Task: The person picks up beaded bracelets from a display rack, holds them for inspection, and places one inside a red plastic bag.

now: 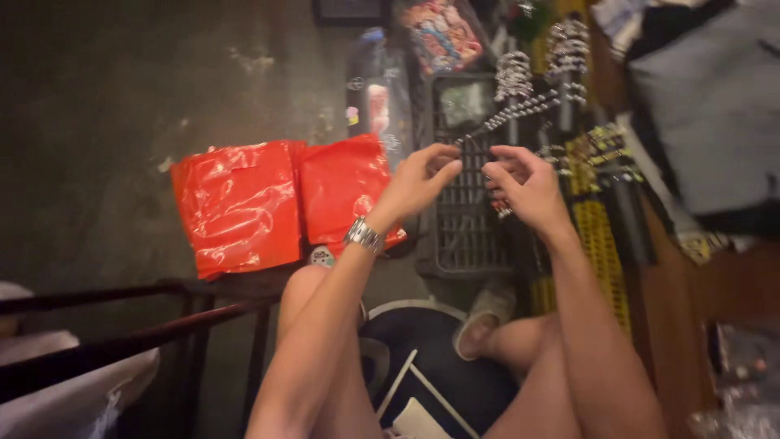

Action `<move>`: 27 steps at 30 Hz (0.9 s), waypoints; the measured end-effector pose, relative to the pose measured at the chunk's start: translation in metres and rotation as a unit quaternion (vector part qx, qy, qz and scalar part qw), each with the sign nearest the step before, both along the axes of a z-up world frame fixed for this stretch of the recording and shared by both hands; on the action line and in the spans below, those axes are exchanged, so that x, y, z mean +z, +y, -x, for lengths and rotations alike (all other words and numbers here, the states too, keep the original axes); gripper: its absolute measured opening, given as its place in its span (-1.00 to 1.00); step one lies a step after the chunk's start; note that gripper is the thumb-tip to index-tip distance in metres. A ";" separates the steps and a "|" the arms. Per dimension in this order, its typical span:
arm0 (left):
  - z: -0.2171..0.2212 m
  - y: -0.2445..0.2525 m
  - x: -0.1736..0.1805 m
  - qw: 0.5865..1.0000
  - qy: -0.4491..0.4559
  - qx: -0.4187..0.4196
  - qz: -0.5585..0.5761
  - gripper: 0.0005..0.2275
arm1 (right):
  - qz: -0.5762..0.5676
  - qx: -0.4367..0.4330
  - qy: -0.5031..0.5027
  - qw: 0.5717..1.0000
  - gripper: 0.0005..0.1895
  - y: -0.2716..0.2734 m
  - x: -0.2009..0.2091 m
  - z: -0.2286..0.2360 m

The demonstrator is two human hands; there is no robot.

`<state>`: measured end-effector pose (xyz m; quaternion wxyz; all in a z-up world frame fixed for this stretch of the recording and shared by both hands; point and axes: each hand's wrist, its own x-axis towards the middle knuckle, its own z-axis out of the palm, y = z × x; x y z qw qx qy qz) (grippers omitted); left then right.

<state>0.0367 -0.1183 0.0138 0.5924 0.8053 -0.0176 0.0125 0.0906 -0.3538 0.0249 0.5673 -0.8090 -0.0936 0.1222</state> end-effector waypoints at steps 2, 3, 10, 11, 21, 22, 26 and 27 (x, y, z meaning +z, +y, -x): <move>0.013 -0.020 0.004 1.000 0.010 -0.009 -0.001 -0.68 | -0.029 -0.018 0.003 0.999 -0.58 -0.017 -0.010 0.010; 0.013 -0.023 -0.002 1.000 0.008 -0.018 -0.001 -0.68 | -0.028 -0.027 0.001 0.999 -0.58 -0.021 -0.015 0.012; 0.003 -0.030 -0.014 0.997 0.042 -0.026 -0.053 -0.68 | -0.015 -0.031 -0.038 0.999 -0.72 -0.039 -0.010 0.020; 0.001 -0.029 -0.017 0.997 0.049 -0.017 -0.054 -0.68 | -0.026 -0.042 -0.045 0.998 -0.73 -0.042 -0.013 0.017; -0.003 -0.049 -0.017 0.997 0.038 -0.025 -0.058 -0.70 | -0.035 -0.082 -0.113 0.990 -0.79 -0.077 0.007 0.014; -0.003 -0.053 -0.018 0.997 0.033 -0.025 -0.062 -0.73 | -0.025 -0.088 -0.125 0.988 -0.80 -0.080 0.007 0.015; -0.008 -0.075 -0.033 0.996 0.015 -0.024 -0.085 -0.79 | 0.099 -0.071 -0.220 0.968 -0.87 -0.087 -0.001 0.028; -0.005 -0.082 -0.033 0.996 0.016 -0.027 -0.084 -0.79 | 0.100 -0.074 -0.219 0.968 -0.87 -0.084 -0.007 0.035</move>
